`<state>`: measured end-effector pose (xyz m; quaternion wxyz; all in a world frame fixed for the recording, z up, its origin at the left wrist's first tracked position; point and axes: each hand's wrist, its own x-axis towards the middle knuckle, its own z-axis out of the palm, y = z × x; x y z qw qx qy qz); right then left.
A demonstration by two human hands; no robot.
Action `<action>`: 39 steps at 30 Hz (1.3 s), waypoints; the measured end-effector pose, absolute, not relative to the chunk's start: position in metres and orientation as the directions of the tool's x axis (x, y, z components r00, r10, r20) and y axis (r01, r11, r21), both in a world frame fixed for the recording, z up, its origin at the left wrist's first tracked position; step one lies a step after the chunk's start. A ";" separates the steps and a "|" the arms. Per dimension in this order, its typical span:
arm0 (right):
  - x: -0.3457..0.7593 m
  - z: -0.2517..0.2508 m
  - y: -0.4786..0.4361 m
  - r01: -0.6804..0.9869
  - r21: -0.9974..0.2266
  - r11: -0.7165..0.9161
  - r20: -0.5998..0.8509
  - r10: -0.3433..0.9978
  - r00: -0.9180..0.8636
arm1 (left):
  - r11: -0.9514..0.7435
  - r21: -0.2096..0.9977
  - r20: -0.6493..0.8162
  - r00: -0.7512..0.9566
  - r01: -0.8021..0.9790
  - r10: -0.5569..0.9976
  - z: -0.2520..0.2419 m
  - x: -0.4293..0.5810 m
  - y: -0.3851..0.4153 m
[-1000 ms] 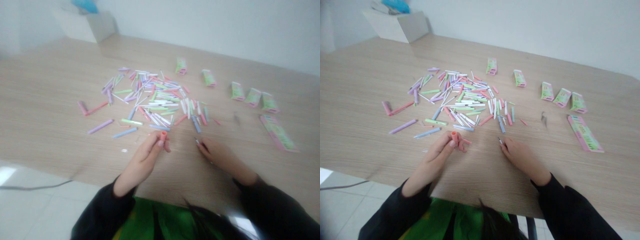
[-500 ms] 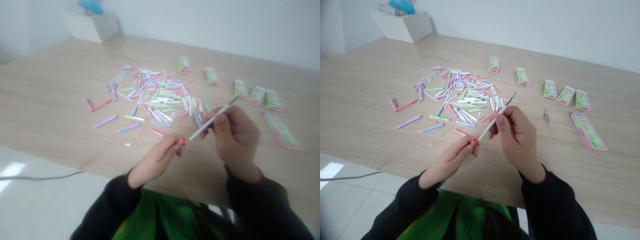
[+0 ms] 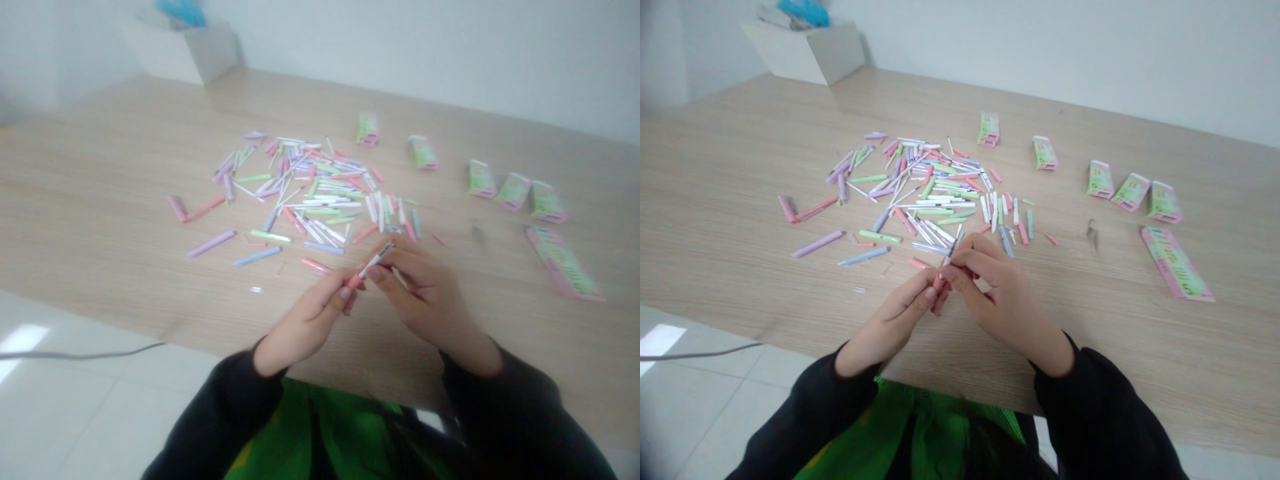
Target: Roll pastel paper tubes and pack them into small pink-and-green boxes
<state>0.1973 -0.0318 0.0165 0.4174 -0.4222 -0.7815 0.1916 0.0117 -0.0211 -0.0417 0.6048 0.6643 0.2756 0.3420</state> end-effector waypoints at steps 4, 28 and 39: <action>0.193 0.015 -0.033 0.470 -0.692 0.548 0.478 0.836 -0.270 | -0.106 0.992 0.129 0.607 -0.073 0.784 -0.045 0.009 -0.023; 0.173 -0.009 -0.007 0.465 -0.776 0.427 0.354 0.904 -0.239 | -0.128 0.992 0.117 0.347 0.010 0.931 -0.054 -0.031 -0.022; 0.177 -0.065 0.002 0.841 -0.416 0.347 0.150 0.938 -0.313 | -0.053 0.989 0.062 0.066 -0.136 0.996 -0.058 -0.077 -0.015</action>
